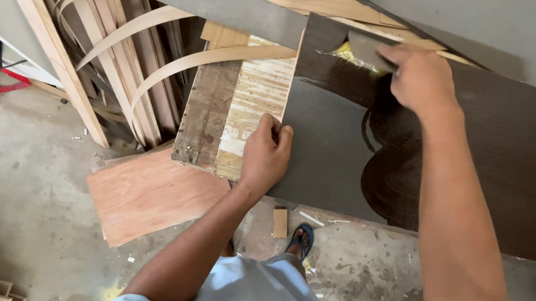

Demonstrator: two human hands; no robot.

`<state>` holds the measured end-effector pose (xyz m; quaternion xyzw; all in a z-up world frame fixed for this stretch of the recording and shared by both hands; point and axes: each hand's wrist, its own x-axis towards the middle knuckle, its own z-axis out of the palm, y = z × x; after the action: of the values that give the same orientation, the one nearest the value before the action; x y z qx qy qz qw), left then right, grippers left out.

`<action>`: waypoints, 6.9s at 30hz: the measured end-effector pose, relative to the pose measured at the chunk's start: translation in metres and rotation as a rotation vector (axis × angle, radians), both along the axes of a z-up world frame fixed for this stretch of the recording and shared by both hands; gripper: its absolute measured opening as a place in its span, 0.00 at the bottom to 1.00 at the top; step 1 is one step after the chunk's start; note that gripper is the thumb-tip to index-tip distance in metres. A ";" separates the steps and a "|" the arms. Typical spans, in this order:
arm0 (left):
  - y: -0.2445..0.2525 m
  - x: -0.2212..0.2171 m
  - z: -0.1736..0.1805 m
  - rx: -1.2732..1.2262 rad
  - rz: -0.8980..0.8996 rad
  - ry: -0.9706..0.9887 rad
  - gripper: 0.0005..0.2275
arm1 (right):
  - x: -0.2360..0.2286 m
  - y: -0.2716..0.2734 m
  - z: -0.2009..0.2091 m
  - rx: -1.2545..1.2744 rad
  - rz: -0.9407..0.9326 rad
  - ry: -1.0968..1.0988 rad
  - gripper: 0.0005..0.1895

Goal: The person pours a brown liquid from a plastic bottle onto a dark rectangular board and spreads it evenly using a yellow plastic scraper. They repeat this process on a second board, ensuring full coverage of the surface.

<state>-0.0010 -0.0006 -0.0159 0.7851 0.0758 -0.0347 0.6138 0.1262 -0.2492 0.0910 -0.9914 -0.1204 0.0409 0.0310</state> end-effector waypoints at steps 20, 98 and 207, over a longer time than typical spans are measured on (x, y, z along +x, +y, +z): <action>0.040 -0.014 0.021 0.075 -0.178 0.158 0.09 | -0.222 0.033 0.115 0.177 -0.268 0.038 0.21; 0.060 0.034 0.018 -0.357 -0.340 0.309 0.14 | -0.231 0.142 0.059 -0.138 0.240 0.526 0.17; 0.057 -0.032 -0.018 -0.441 -0.222 0.345 0.04 | -0.204 -0.035 0.028 0.138 -0.041 -0.315 0.15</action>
<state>-0.0327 0.0565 -0.0337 0.6187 0.0832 -0.2501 0.7401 -0.0781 -0.2845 0.1194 -0.9833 -0.1062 -0.1241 0.0807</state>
